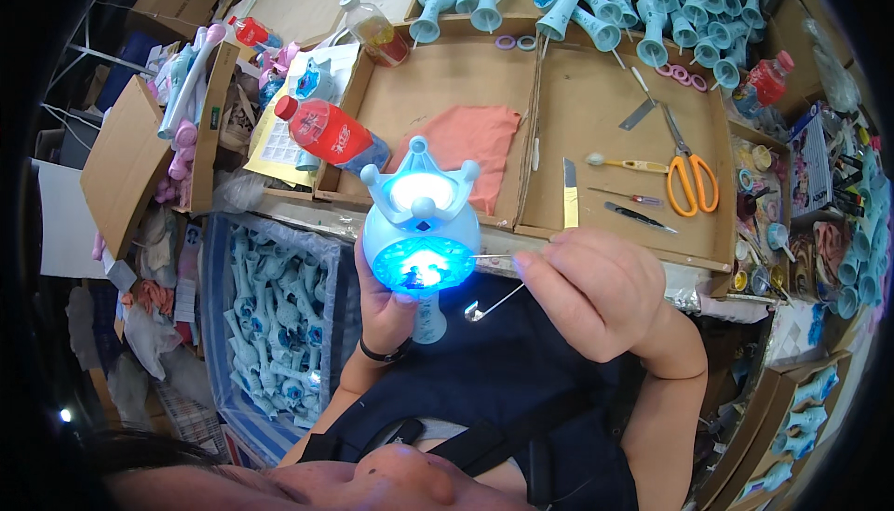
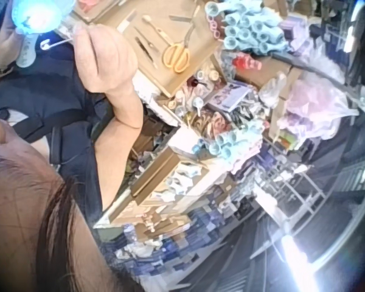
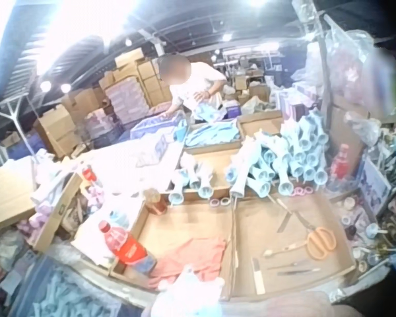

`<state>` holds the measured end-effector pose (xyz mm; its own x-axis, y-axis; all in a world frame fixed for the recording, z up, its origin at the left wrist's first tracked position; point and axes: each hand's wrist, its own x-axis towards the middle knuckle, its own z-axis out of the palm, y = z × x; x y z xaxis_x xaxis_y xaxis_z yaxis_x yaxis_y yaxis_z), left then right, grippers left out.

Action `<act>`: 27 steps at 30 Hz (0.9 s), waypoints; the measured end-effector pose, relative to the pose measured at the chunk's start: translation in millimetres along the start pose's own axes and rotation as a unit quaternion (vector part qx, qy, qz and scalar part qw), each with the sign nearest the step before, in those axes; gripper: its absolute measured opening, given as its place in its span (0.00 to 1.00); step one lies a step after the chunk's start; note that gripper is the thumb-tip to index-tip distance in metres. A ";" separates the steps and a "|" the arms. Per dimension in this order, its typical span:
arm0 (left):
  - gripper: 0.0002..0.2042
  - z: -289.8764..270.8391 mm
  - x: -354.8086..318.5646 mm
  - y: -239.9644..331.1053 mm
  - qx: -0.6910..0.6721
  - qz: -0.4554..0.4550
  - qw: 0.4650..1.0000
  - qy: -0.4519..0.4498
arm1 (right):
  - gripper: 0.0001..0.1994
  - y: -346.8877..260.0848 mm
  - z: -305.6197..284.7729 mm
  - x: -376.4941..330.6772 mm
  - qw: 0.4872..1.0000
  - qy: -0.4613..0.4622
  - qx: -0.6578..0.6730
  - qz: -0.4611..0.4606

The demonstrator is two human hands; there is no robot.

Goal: The person picks up a light blue plastic light stick and uses a small metal tool to press a button inside the head, activating a blue light. They rotate the item to check the light from different angles, then place it on the table and pick up another one to repeat the process.

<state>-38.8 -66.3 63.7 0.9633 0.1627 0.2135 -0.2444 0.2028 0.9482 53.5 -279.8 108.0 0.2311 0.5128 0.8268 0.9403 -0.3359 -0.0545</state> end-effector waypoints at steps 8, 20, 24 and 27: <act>0.39 -6.1 -3.4 -4.9 -0.005 -0.017 1.000 -0.011 | 0.17 3.6 2.3 -2.5 1.000 -0.002 0.021 -0.005; 0.35 -2.2 3.8 -6.7 -0.100 -0.090 0.991 0.008 | 0.17 -3.4 15.9 -9.3 0.999 -0.034 0.023 0.018; 0.34 2.3 7.8 -3.0 -0.150 -0.139 0.979 0.021 | 0.16 -2.3 16.6 -6.5 0.998 -0.043 0.019 0.036; 0.32 5.1 9.9 -1.6 -0.161 -0.140 0.976 0.043 | 0.16 -4.6 15.2 -5.3 0.997 -0.031 0.027 0.067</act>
<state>-28.2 -70.0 65.5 0.9879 0.1346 -0.0770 -0.0083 0.5420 0.8403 51.8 -268.9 95.3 0.3695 0.5143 0.7739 0.9115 -0.3626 -0.1943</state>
